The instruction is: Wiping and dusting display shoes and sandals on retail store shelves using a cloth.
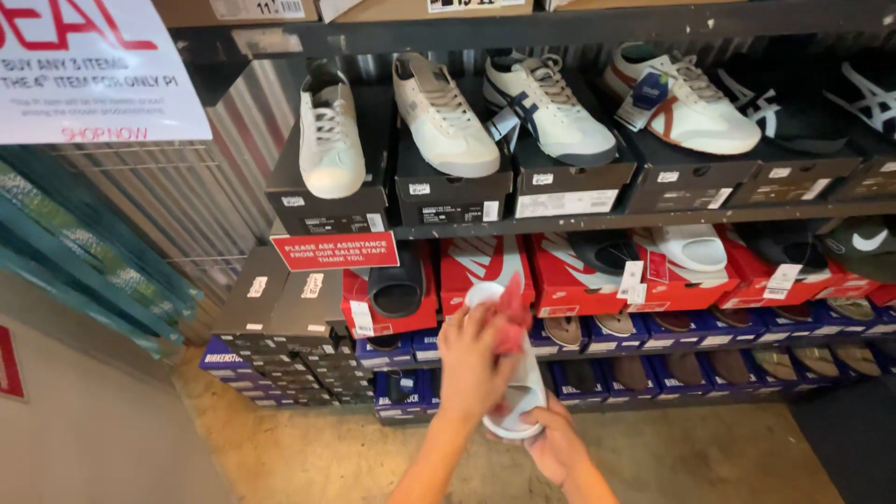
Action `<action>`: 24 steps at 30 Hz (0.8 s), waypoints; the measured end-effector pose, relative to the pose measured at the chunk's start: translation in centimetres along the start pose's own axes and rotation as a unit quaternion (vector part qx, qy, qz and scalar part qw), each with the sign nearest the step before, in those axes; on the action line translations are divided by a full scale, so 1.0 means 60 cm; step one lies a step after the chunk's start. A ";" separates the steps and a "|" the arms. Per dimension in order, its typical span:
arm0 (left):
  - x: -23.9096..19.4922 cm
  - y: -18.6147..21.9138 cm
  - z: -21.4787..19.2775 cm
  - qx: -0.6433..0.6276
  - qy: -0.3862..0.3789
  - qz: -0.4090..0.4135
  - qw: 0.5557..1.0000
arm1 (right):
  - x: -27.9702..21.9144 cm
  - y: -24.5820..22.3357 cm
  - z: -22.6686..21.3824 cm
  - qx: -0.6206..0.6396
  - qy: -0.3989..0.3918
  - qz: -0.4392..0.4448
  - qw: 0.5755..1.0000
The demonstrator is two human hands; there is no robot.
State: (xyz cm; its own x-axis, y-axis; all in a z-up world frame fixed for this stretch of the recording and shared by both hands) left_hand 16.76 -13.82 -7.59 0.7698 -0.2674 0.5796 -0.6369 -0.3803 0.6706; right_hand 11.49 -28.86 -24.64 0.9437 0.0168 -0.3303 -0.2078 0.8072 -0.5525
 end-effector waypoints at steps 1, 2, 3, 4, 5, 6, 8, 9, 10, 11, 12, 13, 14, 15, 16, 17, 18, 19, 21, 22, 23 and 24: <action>-0.024 0.001 0.024 0.057 -0.057 0.026 0.996 | 0.000 0.005 -0.017 -0.026 -0.020 -0.016 0.999; -0.047 0.001 0.050 0.113 -0.114 0.053 0.986 | 0.001 0.010 -0.033 -0.052 -0.040 -0.032 0.997; -0.068 0.013 0.043 0.113 -0.112 0.053 0.986 | -0.009 0.006 -0.041 -0.053 -0.041 -0.032 0.997; -0.088 0.028 0.037 0.057 -0.130 0.089 0.986 | -0.020 0.005 -0.047 -0.070 -0.046 -0.041 0.996; -0.109 0.042 0.030 0.001 -0.148 0.124 0.981 | -0.031 0.005 -0.053 -0.088 -0.051 -0.050 0.994; -0.111 0.037 0.030 0.000 -0.149 0.121 0.981 | -0.038 0.006 -0.060 -0.087 -0.048 -0.048 0.994; -0.113 0.025 0.033 0.125 -0.194 0.131 0.964 | -0.048 0.009 -0.069 -0.083 -0.050 -0.067 0.993; -0.106 0.020 0.026 0.126 -0.196 0.131 0.964 | -0.081 0.004 -0.034 -0.081 -0.050 -0.067 0.993; -0.090 0.012 0.015 0.122 -0.137 0.103 0.978 | -0.108 -0.005 0.003 -0.097 -0.054 -0.056 0.992; -0.075 0.004 0.003 0.118 -0.077 0.074 0.987 | -0.136 -0.013 0.039 -0.113 -0.058 -0.045 0.991; -0.070 0.013 -0.002 0.117 -0.079 0.074 0.987 | -0.137 -0.012 0.032 -0.112 -0.056 -0.045 0.991; -0.065 0.023 -0.005 0.078 -0.099 0.096 0.987 | -0.137 -0.011 0.023 -0.104 -0.045 -0.041 0.993; -0.061 0.033 -0.012 0.041 -0.119 0.115 0.985 | -0.137 -0.006 0.017 -0.096 -0.036 -0.035 0.994; -0.069 0.040 -0.011 0.042 -0.121 0.114 0.985 | -0.147 -0.005 0.023 -0.094 -0.035 -0.033 0.994; -0.071 0.045 -0.011 0.017 -0.097 0.110 0.989 | -0.152 -0.009 0.028 -0.055 -0.024 -0.026 0.998; -0.073 0.050 -0.011 -0.009 -0.073 0.106 0.992 | -0.157 -0.012 0.034 -0.016 -0.012 -0.018 1.000; -0.081 0.055 -0.010 -0.009 -0.072 0.108 0.992 | -0.148 -0.008 0.010 -0.017 -0.013 -0.019 1.000; -0.089 0.059 -0.010 -0.028 -0.056 0.100 0.993 | -0.139 -0.004 -0.013 0.022 -0.028 -0.016 0.999; -0.100 0.069 -0.006 -0.049 -0.043 0.094 0.993 | -0.138 -0.005 -0.022 0.063 -0.041 -0.014 0.997; -0.103 0.075 -0.007 -0.041 -0.029 0.102 0.994 | -0.146 -0.008 -0.005 0.057 -0.061 -0.011 0.996; -0.106 0.081 -0.007 -0.034 -0.015 0.110 0.993 | -0.153 -0.012 0.013 0.051 -0.081 -0.009 0.995; -0.100 0.086 -0.010 -0.034 -0.014 0.111 0.993 | -0.161 -0.018 0.036 0.050 -0.082 -0.010 0.995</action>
State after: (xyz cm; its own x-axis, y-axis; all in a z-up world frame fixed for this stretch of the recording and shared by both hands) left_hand 8.82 -13.63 -7.31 0.6099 -0.3624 0.7047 -0.7920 -0.2486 0.5576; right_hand 3.14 -28.63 -19.20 0.9784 0.0889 -0.1865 -0.1691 0.8630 -0.4761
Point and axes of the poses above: each hand's wrist, its own x-axis towards the middle knuckle, its own z-axis out of the palm, y = z × x, the point moved 3 cm from there along x, towards the middle knuckle, and after that the axes turned 7 degrees about -y, right-handed, at the moved point
